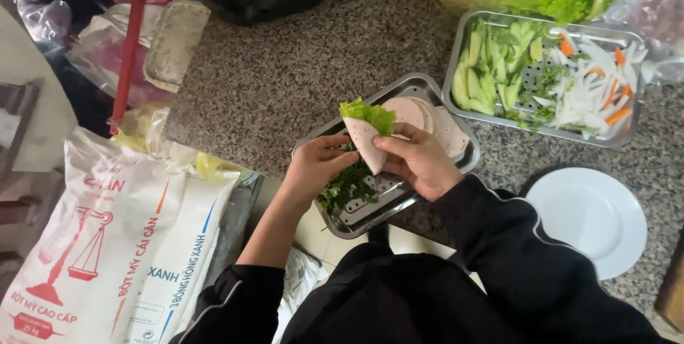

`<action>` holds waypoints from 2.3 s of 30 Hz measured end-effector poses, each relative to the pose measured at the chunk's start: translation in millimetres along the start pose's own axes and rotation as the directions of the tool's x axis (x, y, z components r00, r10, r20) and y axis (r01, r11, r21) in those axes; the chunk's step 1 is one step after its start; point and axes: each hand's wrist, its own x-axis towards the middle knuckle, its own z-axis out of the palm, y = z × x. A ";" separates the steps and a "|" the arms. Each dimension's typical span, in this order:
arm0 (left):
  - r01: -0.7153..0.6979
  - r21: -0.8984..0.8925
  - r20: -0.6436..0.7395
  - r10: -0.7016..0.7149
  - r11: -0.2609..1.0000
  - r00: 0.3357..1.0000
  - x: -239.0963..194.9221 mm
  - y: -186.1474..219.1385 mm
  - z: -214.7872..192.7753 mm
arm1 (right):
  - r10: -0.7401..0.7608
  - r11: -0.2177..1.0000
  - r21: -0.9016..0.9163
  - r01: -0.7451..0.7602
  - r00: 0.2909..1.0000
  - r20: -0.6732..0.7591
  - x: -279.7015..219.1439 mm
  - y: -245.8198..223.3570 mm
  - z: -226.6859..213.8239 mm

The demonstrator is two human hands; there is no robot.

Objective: The person assembles a lettuce wrap by placing a lettuce leaf on a plate, adding shredded vegetables and a slice of processed meat, then folding the leaf around the fillings. The person uses a knife to trim the lettuce and handles various ingredients from trays on the counter.

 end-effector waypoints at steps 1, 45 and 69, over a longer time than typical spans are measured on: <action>-0.007 0.042 0.009 0.006 0.999 1.000 1.6 0.8 -2.6 | 0.002 1.000 -0.015 -0.002 1.000 0.004 1.2 -2.2 -0.5; -0.637 -0.054 0.704 0.482 0.769 0.522 -14.0 8.9 288.5 | -0.504 0.857 -0.163 0.490 0.728 -0.464 -281.5 -122.1 -200.8; -0.225 0.665 0.453 -0.145 0.712 0.880 38.6 -66.0 347.4 | -0.431 0.873 -0.245 0.422 0.430 -0.793 -172.2 62.2 -391.1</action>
